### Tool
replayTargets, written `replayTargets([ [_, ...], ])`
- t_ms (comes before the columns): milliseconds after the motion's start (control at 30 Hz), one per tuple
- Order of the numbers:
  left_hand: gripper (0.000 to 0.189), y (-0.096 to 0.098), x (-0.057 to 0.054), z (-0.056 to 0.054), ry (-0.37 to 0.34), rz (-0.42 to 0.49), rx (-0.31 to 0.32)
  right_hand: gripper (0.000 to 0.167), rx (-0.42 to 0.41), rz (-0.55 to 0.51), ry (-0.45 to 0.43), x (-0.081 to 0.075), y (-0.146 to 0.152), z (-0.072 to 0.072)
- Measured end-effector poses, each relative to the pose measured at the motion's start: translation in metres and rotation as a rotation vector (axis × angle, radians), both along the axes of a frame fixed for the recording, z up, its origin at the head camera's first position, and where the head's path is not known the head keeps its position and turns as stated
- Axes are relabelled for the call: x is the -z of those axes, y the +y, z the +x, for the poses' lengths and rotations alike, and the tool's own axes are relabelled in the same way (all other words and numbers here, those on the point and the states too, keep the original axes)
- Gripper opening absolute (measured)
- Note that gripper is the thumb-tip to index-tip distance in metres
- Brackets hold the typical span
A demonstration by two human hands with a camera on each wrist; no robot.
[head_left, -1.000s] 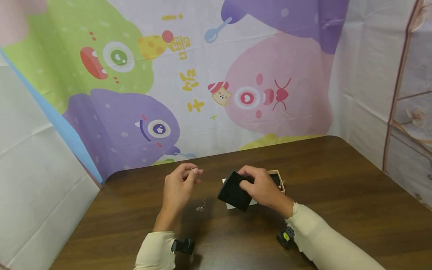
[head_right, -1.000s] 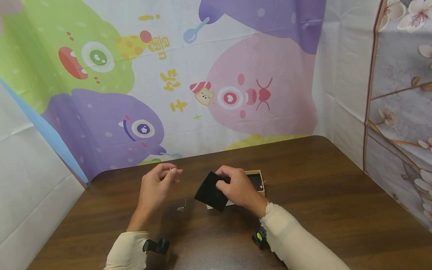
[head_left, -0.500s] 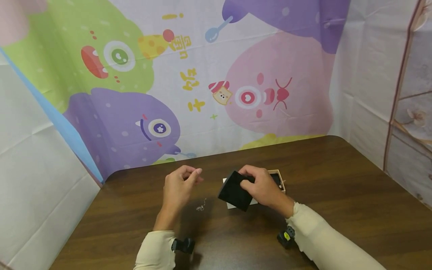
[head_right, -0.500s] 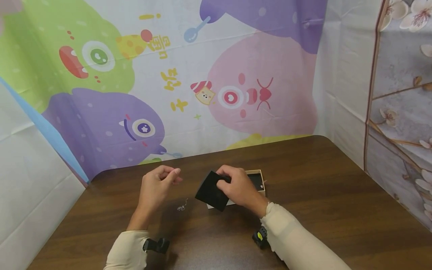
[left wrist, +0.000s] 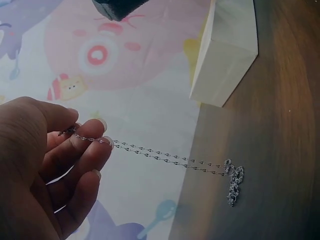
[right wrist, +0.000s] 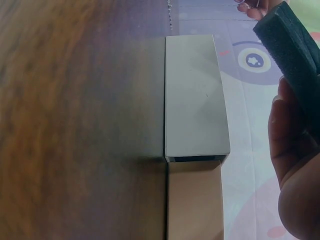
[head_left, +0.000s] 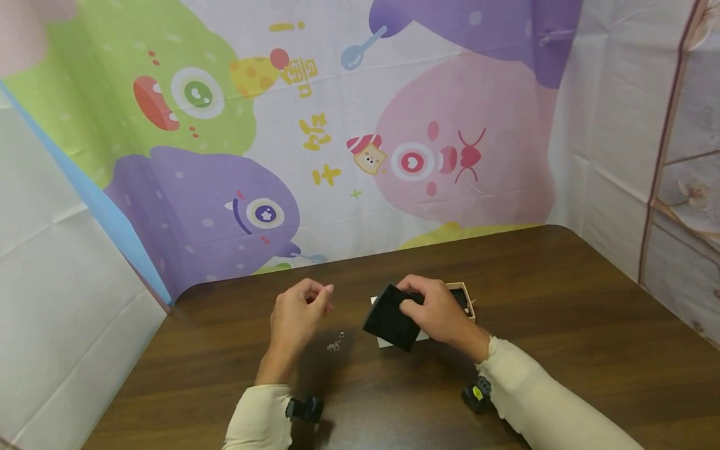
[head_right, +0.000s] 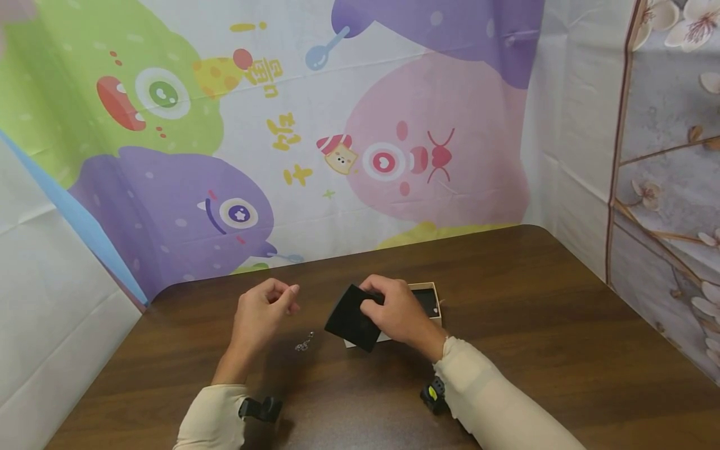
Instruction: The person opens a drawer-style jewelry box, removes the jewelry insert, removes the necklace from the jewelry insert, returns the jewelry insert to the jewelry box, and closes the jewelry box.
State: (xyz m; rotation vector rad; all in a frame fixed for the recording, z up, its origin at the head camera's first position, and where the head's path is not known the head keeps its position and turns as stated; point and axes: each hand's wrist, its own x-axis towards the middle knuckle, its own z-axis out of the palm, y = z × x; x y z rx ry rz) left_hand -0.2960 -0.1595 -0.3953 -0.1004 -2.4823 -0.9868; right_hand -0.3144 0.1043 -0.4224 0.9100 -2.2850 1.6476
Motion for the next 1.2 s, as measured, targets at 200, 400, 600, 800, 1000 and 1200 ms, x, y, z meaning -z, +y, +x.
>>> replayTargets([
  [200, 0.026, -0.0014, 0.0018, -0.0009, -0.022, -0.035, -0.009, 0.019, 0.001, 0.002, 0.005, -0.0006, 0.0003, 0.0009],
  [400, 0.026, -0.0025, 0.0006, 0.0002, -0.055, -0.095, -0.012, 0.019, 0.009, 0.007, 0.006, -0.0006, 0.0001, 0.0011],
  [600, 0.027, -0.0021, -0.0002, 0.0005, -0.09, -0.125, -0.019, 0.019, 0.009, 0.009, 0.009, -0.0001, 0.0, 0.0004],
  [800, 0.028, -0.0025, 0.0011, 0.0003, -0.14, -0.157, -0.001, 0.019, 0.01, 0.008, 0.012, -0.0005, -0.0001, 0.0006],
  [1000, 0.029, -0.0032, 0.003, -0.0008, -0.169, -0.168, 0.003, 0.019, 0.006, 0.009, 0.013, 0.0001, 0.0003, -0.0001],
  [1200, 0.028, -0.003, 0.0031, -0.0012, -0.19, -0.15, 0.007, 0.019, 0.003, 0.006, 0.002, -0.0002, 0.0001, 0.0003],
])
